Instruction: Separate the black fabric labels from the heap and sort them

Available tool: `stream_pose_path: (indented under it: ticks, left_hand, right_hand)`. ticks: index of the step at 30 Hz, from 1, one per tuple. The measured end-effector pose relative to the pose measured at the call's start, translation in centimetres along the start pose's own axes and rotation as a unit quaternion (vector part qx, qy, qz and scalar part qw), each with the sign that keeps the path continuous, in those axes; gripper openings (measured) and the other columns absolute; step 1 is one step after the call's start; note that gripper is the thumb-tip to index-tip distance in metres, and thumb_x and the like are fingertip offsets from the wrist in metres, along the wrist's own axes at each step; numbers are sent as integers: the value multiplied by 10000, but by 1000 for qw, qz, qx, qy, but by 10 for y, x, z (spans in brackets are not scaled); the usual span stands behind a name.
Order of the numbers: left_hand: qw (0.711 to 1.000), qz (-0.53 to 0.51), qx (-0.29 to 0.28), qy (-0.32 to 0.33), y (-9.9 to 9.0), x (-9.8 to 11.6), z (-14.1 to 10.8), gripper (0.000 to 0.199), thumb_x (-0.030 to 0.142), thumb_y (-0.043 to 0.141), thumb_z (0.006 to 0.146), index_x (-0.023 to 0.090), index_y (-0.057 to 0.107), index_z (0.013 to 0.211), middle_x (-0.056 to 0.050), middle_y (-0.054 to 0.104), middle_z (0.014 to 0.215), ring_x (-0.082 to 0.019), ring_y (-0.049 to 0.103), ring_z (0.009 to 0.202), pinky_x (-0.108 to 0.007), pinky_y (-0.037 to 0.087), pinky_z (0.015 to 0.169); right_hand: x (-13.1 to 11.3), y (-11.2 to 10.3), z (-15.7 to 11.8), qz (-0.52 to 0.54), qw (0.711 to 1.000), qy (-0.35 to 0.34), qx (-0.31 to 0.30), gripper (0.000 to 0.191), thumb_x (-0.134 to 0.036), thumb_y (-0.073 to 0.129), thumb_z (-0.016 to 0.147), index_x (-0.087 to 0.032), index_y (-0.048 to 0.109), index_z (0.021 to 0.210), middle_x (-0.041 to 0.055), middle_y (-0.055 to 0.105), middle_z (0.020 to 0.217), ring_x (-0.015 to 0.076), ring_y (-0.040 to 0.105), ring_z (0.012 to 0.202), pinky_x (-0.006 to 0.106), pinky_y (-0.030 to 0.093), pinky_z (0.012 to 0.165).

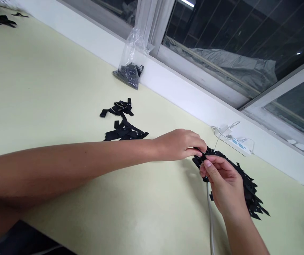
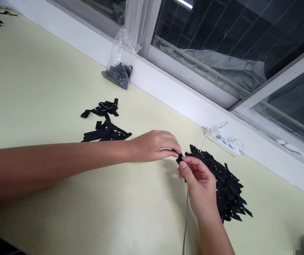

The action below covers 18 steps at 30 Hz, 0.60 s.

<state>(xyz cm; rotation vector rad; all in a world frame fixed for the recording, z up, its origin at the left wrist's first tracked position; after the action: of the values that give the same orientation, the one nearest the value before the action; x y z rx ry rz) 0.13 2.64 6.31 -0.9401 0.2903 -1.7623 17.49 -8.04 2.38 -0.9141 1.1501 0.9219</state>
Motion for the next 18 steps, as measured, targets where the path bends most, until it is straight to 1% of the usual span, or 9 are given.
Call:
stream_pose_path:
  ticks: [3,5,7,9,12,13,15,16,18]
  left_hand:
    - [994,82,6,78,0,1,-3,190,172,543,996,119,725,994,-117,748,1005,-192,641,948,-303,496,872]
    - [988,116,8,103,-1,2,-4,237,166,497,1012,121,729,996,-133,745,1024,-195,638,950,-301,505,863]
    - [985,130,6,111,-2,3,-4,279,136,451,1019,129,729,997,-140,742,1047,-191,633,968,-298,509,873]
    - [985,136,-1,110,-3,4,-4,307,95,426,1010,149,728,994,-136,739,1065,-186,627,992,-299,508,890]
    - [985,137,-23,105,-4,6,-3,307,54,451,978,188,727,983,-125,729,1081,-189,618,1020,-319,501,906]
    - [985,133,-30,103,-4,8,-3,301,53,463,971,197,727,977,-123,725,1085,-193,615,1028,-328,497,911]
    - [987,117,-42,103,-3,11,-3,282,75,476,973,204,727,962,-121,719,1085,-199,611,1038,-341,485,917]
    - [988,108,-47,101,-3,13,-3,275,93,476,980,205,726,956,-120,717,1083,-200,608,1040,-343,479,917]
    - [990,95,-57,89,-2,16,-2,272,137,466,1001,204,726,957,-115,716,1073,-197,602,1033,-341,470,916]
  right_hand:
    - [-4,-2,1,19,1000,-8,21,212,-356,807,837,-229,753,998,-5,636,750,138,595,703,291,501,710]
    - [-6,-7,3,28,998,-15,59,220,-346,823,815,-222,758,985,-7,642,781,131,606,711,287,515,732]
    - [-8,-12,6,21,993,-27,110,241,-345,840,790,-216,759,977,-2,660,828,130,621,722,282,529,731]
    - [-12,-16,6,-16,982,-62,175,270,-363,849,774,-204,759,973,16,685,877,146,641,746,289,547,722]
    - [-23,-17,1,-84,948,-138,275,314,-400,858,758,-191,758,969,41,714,897,193,674,800,345,582,769]
    - [-27,-15,-2,-99,937,-157,295,318,-405,859,758,-191,758,971,46,722,903,208,684,823,368,587,806]
    - [-33,-9,-8,-123,929,-180,298,297,-399,855,769,-196,761,965,53,739,921,227,700,861,407,584,879]
    - [-35,-5,-11,-135,932,-188,279,273,-390,850,778,-200,765,954,56,747,931,233,705,871,418,582,898]
    - [-36,3,-14,-157,945,-196,212,217,-370,836,797,-211,776,932,63,760,955,239,713,884,427,585,900]
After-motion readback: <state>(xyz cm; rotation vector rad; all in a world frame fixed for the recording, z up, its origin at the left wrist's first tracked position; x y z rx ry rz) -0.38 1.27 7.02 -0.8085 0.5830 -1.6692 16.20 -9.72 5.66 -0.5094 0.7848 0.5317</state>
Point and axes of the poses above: each hand's wrist, its own z-axis towards the middle knuckle, its own y-axis out of the palm, x = y × z, the point moved 3 cm from there along z, towards the middle knuckle
